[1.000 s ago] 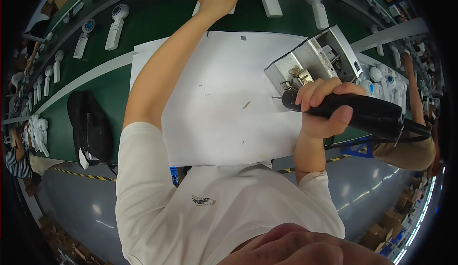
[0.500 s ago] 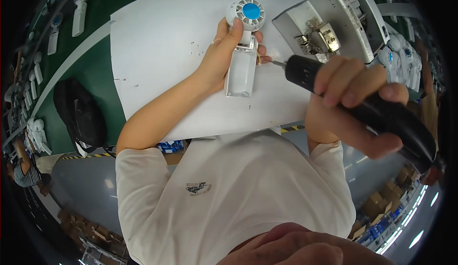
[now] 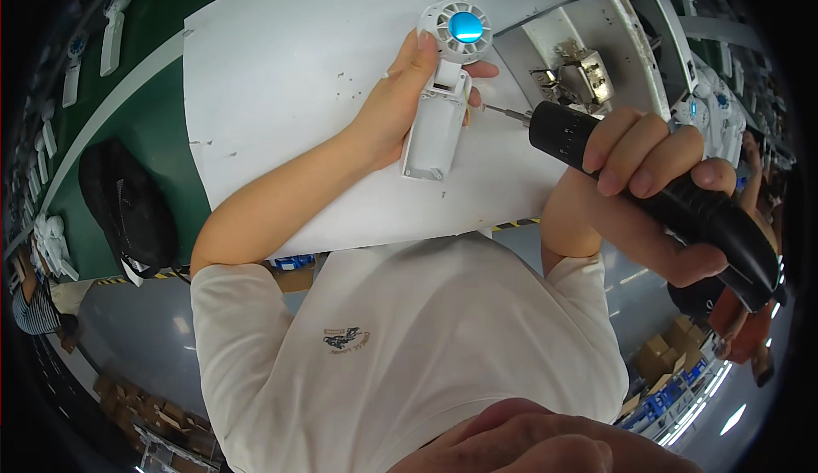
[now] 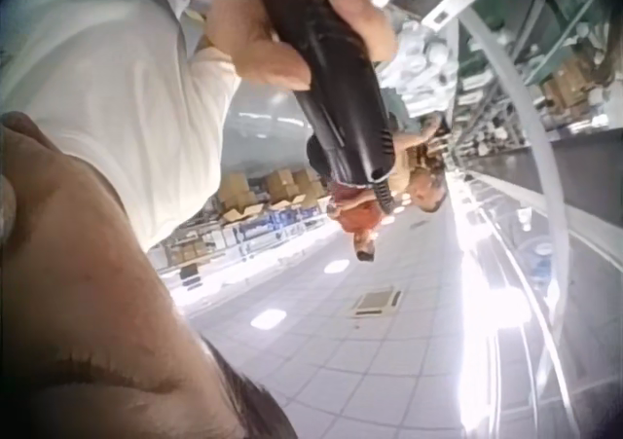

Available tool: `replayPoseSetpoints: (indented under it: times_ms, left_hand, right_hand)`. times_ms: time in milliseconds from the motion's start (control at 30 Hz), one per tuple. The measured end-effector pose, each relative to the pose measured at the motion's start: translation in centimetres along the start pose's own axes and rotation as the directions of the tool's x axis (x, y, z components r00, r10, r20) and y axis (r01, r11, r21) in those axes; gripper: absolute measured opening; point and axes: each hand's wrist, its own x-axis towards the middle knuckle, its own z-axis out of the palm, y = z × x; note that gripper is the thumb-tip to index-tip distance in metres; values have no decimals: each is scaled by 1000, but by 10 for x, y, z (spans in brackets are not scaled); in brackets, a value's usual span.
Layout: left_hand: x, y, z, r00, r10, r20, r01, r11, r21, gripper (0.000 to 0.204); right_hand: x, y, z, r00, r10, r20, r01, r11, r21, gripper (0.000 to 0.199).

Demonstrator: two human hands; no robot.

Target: Assembling the plastic housing of handheld electronic devices using an electric screwdriver on a factory production line.

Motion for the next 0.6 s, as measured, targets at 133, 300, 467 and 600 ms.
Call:
replayPoseSetpoints:
  times_ms: [133, 300, 467, 600]
  left_hand:
    - [-14, 15, 16, 987, 72, -141, -49, 986, 156, 45]
    - [-76, 69, -4, 894, 406, -187, -145, 659, 738, 46]
    - [-146, 104, -35, 663, 560, -497, 44, 633, 773, 47]
    - [-167, 111, -60, 594, 575, -562, 67, 661, 747, 50]
  right_hand:
    - [5, -7, -8, 999, 25, 33, -26, 999, 46, 60]
    - [11, -18, -48, 988, 155, -5, -154, 985, 72, 61]
    - [21, -42, -25, 997, 65, -29, -68, 984, -162, 59]
    - [19, -9, -19, 993, -51, -104, 11, 932, -362, 55]
